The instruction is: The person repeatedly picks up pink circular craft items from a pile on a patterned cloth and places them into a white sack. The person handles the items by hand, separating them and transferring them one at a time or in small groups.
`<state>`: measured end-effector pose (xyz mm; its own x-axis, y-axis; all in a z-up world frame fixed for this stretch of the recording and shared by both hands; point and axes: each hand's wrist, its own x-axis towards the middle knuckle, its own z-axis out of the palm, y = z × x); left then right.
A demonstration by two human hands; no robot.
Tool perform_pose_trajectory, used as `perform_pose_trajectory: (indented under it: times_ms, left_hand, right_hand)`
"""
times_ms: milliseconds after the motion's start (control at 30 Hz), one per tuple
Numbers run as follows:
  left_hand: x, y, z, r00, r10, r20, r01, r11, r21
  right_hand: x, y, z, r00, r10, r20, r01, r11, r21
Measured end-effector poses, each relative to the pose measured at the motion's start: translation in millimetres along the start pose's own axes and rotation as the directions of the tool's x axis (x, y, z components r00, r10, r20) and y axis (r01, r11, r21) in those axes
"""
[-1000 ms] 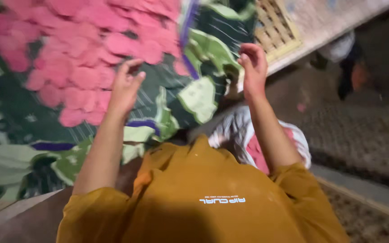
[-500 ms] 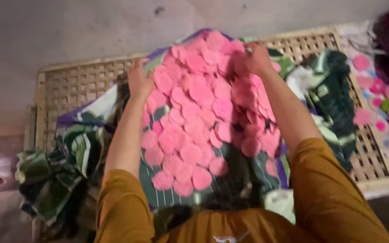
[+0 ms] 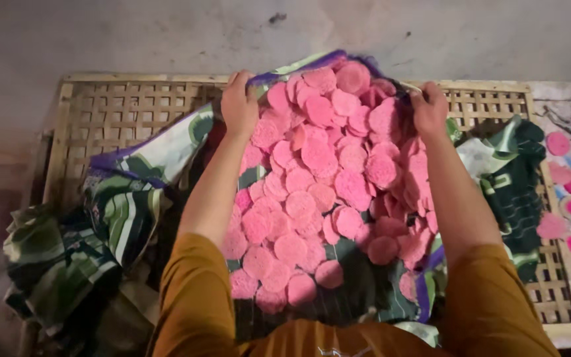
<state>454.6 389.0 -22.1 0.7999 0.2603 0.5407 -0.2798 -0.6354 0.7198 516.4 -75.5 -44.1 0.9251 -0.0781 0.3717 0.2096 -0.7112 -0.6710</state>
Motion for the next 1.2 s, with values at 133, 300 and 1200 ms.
perform_pose_trajectory:
  times_ms: [133,300,1200]
  left_hand:
    - [-20,70,-57,0.966,0.154,-0.206,-0.177,0.980,-0.096]
    - [-67,133,-138,0.981,-0.066,-0.180,0.011,0.958,-0.287]
    - [-220,170,-86,0.784,-0.023,0.621,-0.319,0.843,0.433]
  right_hand:
    - [-53,-31,-65,0.994,-0.063,-0.094,0.090,0.945,0.313]
    - [-126,-52,-152,0.995,0.059,-0.085,0.020,0.700,0.714]
    - [-274,-192,-88,0.889,-0.180,0.420,0.261,0.955,-0.143]
